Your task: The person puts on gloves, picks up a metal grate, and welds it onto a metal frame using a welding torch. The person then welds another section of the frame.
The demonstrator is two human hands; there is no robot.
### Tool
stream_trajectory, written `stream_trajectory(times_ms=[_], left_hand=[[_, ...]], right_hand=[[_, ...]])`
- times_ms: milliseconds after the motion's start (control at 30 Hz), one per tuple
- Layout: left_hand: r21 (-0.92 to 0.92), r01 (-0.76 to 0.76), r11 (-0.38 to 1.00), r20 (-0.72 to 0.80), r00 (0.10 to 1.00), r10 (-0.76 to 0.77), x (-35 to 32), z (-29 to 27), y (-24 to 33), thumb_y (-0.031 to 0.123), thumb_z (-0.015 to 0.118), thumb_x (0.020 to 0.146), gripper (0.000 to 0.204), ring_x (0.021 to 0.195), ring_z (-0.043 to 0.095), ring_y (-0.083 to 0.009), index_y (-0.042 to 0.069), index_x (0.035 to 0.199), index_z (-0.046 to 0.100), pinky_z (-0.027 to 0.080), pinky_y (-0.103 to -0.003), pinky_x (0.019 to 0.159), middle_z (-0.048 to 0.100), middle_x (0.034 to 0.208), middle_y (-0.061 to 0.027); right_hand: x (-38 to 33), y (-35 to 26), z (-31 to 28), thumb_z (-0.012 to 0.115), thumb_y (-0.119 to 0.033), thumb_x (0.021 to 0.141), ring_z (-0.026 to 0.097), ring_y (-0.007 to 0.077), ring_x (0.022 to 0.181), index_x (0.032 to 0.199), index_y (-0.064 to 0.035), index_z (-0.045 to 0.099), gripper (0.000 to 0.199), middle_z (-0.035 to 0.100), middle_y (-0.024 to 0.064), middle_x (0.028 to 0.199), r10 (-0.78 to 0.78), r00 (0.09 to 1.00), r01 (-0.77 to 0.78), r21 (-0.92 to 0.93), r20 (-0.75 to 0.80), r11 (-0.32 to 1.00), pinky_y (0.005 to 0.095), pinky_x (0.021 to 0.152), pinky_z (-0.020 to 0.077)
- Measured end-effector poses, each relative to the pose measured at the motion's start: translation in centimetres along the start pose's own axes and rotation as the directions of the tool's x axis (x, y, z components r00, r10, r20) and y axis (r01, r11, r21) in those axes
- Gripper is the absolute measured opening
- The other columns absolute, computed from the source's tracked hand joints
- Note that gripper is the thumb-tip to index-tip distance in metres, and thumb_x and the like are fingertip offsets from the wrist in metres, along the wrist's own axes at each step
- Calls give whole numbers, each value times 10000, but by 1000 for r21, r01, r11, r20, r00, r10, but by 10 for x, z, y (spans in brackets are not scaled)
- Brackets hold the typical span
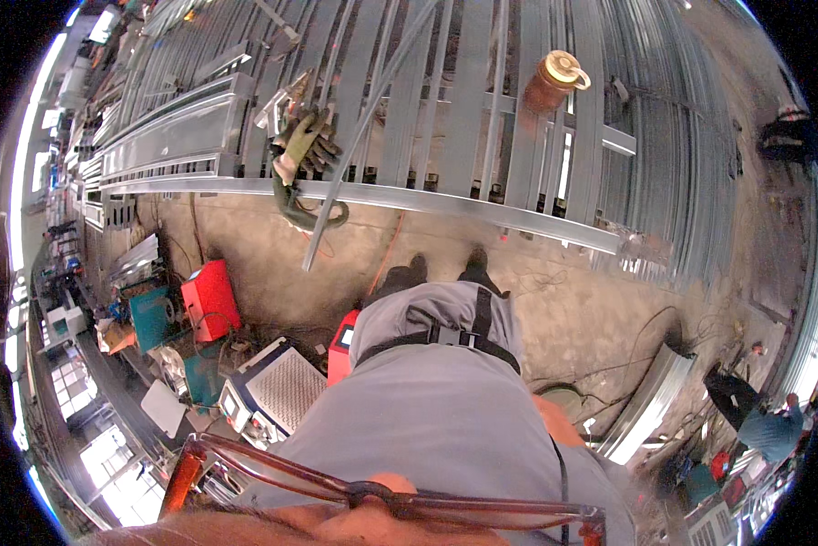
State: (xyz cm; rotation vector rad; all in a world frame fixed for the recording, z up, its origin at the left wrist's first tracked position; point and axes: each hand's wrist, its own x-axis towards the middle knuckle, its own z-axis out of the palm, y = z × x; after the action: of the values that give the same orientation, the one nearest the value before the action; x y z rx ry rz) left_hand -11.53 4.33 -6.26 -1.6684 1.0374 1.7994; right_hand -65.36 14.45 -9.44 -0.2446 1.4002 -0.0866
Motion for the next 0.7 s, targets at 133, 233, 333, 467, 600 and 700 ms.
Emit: stream_trajectory(times_ms=[133,233,333,467,600,700], left_hand=[[-15,1,1000,-19,1000,-2,-3,6,-1,252,699,982,312,930,755,-210,-18,1099,802,571,-403,802,795,962,-153],[-34,1,999,-30,1000,-2,-3,15,-2,256,707,979,318,951,759,-218,-17,1110,801,573,-406,818,799,986,-159],[-57,1,998,-35,999,-3,-4,23,-4,261,715,975,325,972,762,-226,-16,1121,800,575,-408,834,804,1010,-165],[-82,-6,997,-48,999,2,-5,31,-9,267,725,971,335,1000,767,-237,-15,1137,799,578,-412,856,809,1042,-174],[-85,-19,996,-52,999,15,-9,36,-16,273,736,967,347,1028,771,-248,-14,1152,797,581,-415,878,815,1074,-183],[-50,-31,998,-19,999,30,-15,37,-24,277,744,964,356,1049,775,-256,-13,1163,796,583,-418,895,819,1098,-189]], right_hand=[[5,-10,-6,734,-176,996,755,227,919,1198,-1,793,274,810,55,1015,-9,999,6,-61,-48,998,379,771,592],[8,-16,-15,740,-177,995,749,222,908,1185,-2,792,263,805,51,1002,-11,998,4,-100,-65,995,376,765,588],[11,-23,-20,745,-178,995,743,216,897,1172,-2,791,253,801,47,990,-5,997,-5,-141,-74,990,373,760,583],[14,-31,-27,753,-180,995,736,208,883,1154,-3,789,240,796,42,973,-3,997,-12,-188,-80,982,369,752,577],[12,-35,-29,760,-181,994,728,200,868,1137,-4,787,228,790,37,956,-4,996,-16,-234,-84,972,365,745,571],[11,-33,-31,766,-182,994,722,194,857,1124,-5,786,220,786,34,943,-8,997,-13,-270,-77,963,362,739,567]])
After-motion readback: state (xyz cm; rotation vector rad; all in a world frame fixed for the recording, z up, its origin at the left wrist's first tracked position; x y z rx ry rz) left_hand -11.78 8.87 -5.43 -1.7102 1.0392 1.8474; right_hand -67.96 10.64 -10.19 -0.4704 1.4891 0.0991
